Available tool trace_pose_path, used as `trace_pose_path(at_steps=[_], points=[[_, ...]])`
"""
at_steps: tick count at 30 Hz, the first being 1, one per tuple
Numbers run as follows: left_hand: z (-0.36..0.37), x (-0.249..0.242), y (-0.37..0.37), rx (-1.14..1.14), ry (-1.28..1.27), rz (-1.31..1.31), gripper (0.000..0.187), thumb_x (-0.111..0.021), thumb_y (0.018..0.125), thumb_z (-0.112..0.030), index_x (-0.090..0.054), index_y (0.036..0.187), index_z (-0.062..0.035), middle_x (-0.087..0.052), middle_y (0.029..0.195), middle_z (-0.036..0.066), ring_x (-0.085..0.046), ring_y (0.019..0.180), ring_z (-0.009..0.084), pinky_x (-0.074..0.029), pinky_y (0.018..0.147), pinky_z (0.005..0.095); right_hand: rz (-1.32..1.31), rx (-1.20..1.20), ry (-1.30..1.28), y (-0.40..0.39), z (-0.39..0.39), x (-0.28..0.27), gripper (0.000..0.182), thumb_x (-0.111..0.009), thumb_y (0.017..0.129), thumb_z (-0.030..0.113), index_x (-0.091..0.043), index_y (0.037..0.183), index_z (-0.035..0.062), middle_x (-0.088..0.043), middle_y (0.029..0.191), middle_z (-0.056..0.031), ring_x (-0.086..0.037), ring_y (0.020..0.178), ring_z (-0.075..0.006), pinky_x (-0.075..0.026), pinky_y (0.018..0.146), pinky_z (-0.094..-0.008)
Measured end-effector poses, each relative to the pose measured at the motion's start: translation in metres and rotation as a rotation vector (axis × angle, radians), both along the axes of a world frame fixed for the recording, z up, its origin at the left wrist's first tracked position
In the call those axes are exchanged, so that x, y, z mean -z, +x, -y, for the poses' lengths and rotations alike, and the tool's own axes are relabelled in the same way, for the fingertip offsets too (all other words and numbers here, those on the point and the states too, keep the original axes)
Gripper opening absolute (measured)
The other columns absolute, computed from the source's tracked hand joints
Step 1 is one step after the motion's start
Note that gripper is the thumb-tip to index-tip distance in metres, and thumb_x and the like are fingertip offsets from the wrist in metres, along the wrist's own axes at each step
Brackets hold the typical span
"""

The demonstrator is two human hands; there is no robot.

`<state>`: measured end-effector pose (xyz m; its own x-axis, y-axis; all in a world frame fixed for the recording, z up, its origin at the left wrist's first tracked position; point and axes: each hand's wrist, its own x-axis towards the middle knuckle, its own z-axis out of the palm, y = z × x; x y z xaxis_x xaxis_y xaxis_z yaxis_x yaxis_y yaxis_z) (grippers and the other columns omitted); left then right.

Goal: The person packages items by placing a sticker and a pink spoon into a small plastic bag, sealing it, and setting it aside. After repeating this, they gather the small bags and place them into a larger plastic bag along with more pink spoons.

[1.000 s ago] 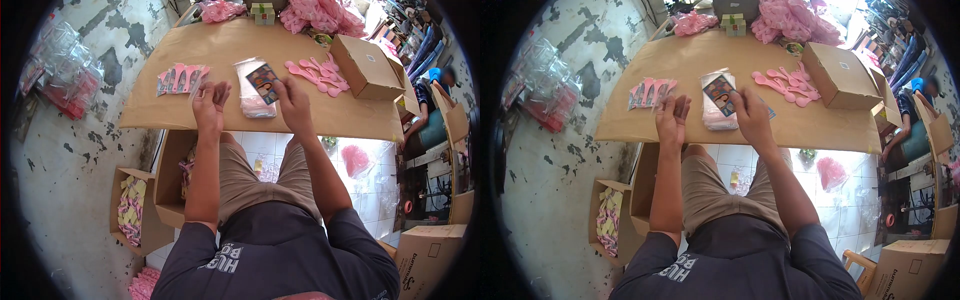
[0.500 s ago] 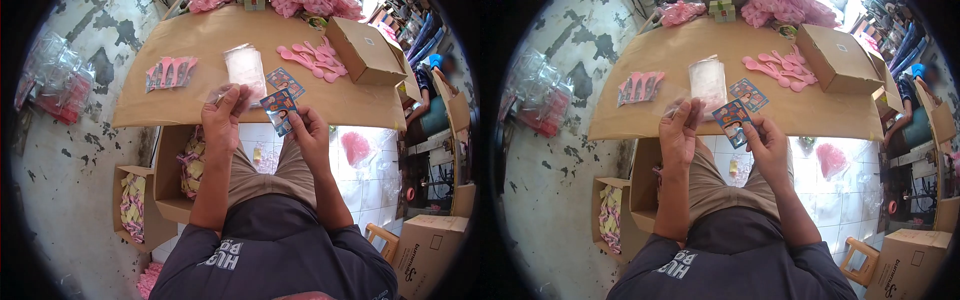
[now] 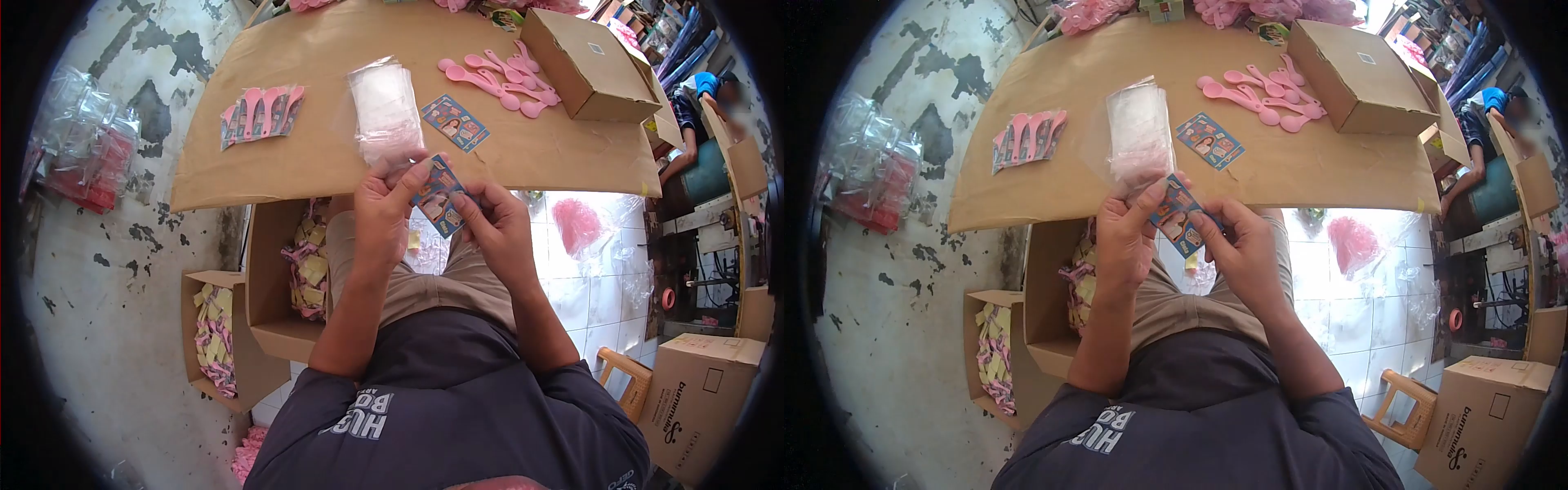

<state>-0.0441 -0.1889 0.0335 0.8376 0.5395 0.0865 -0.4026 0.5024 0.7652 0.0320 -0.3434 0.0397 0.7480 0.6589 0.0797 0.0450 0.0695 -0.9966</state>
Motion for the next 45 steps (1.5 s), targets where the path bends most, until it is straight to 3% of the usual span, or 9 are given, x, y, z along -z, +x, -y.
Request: trace_pose_path(at_steps=[9,17,21,27,29,31,33,41,45], points=[[0.019,-0.004,-0.002,-0.064,0.003,0.003,0.019,-0.069,0.098,-0.007,-0.068,0.115,0.0017,-0.076,0.107,0.013,-0.072,0.092,0.0146,-0.058,0.081,0.0277,-0.225,0.03,0.172,-0.002,0.0,-0.004,0.023,-0.07,0.099,0.017,-0.062,0.108,-0.0019,-0.065,0.078,-0.0029,-0.062,0.065,-0.0073,-0.052,0.058,-0.022],[0.042,-0.001,-0.003,0.05,0.109,-0.063,0.038,-0.069,0.097,-0.005,-0.06,0.133,0.0044,-0.068,0.13,0.018,-0.066,0.115,0.0188,-0.051,0.102,0.0353,-0.184,0.05,0.233,0.002,0.005,0.016,0.017,-0.07,0.099,0.015,-0.063,0.105,0.0003,-0.069,0.09,-0.0057,-0.066,0.078,-0.0085,-0.052,0.062,-0.023],[0.049,-0.004,-0.003,-0.029,0.152,-0.012,0.049,-0.066,0.099,-0.004,-0.052,0.146,-0.0002,-0.062,0.138,0.011,-0.063,0.113,0.0102,-0.052,0.096,0.0281,-0.287,0.027,0.311,-0.007,0.001,0.014,0.018,-0.069,0.099,0.013,-0.065,0.11,-0.0002,-0.071,0.094,-0.0052,-0.067,0.083,-0.0084,-0.053,0.064,-0.0231],[0.041,-0.02,-0.005,-0.058,-0.06,0.115,0.06,-0.055,0.103,-0.001,-0.032,0.158,-0.0069,-0.055,0.146,0.019,-0.06,0.127,0.0223,-0.05,0.107,0.035,-0.288,-0.025,0.226,-0.017,0.003,0.012,0.017,-0.07,0.099,0.014,-0.066,0.107,-0.0005,-0.071,0.091,-0.006,-0.065,0.075,-0.0081,-0.052,0.059,-0.0233],[0.035,-0.02,-0.007,0.005,-0.132,0.252,0.062,-0.051,0.104,-0.003,-0.028,0.16,-0.0137,-0.048,0.15,0.024,-0.051,0.138,0.0348,-0.046,0.113,0.0472,-0.25,-0.024,0.199,-0.022,0.002,0.013,0.016,-0.071,0.098,0.015,-0.065,0.103,0.0006,-0.069,0.087,-0.005,-0.063,0.071,-0.0072,-0.049,0.056,-0.0226],[0.034,-0.018,-0.008,-0.013,-0.164,0.264,0.063,-0.049,0.104,-0.004,-0.026,0.161,-0.018,-0.055,0.142,0.022,-0.057,0.131,0.0344,-0.049,0.111,0.0495,-0.212,-0.023,0.173,-0.026,-0.001,0.013,0.017,-0.072,0.098,0.016,-0.063,0.099,0.0016,-0.068,0.083,-0.004,-0.061,0.067,-0.0063,-0.047,0.053,-0.0218],[0.036,-0.016,-0.01,0.036,-0.245,0.348,0.057,-0.05,0.106,-0.004,-0.032,0.158,-0.0157,-0.064,0.127,0.022,-0.067,0.115,0.0274,-0.057,0.099,0.0417,-0.255,-0.008,0.202,-0.03,-0.005,0.013,0.019,-0.074,0.097,0.017,-0.059,0.092,0.0048,-0.064,0.077,-0.0016,-0.057,0.062,-0.0046,-0.044,0.051,-0.0199],[0.036,-0.007,-0.008,0.037,-0.217,0.279,0.049,-0.053,0.107,-0.012,-0.037,0.153,-0.0044,-0.064,0.102,0.009,-0.066,0.091,0.018,-0.058,0.087,0.0377,-0.229,0.06,0.247,-0.031,-0.02,0.014,0.027,-0.079,0.092,0.008,-0.052,0.091,0.0074,-0.055,0.084,0.0025,-0.048,0.071,0.0,-0.037,0.056,-0.0176],[0.029,-0.002,-0.005,-0.053,-0.187,0.176,0.046,-0.055,0.107,-0.015,-0.042,0.149,-0.0035,-0.058,0.096,0.004,-0.062,0.086,0.0138,-0.057,0.089,0.0386,0.248,0.249,0.154,-0.026,-0.006,0.015,0.03,-0.082,0.083,0.0,-0.063,0.105,0.0057,-0.053,0.098,-0.0005,-0.053,0.08,-0.005,-0.044,0.063,-0.0217]])
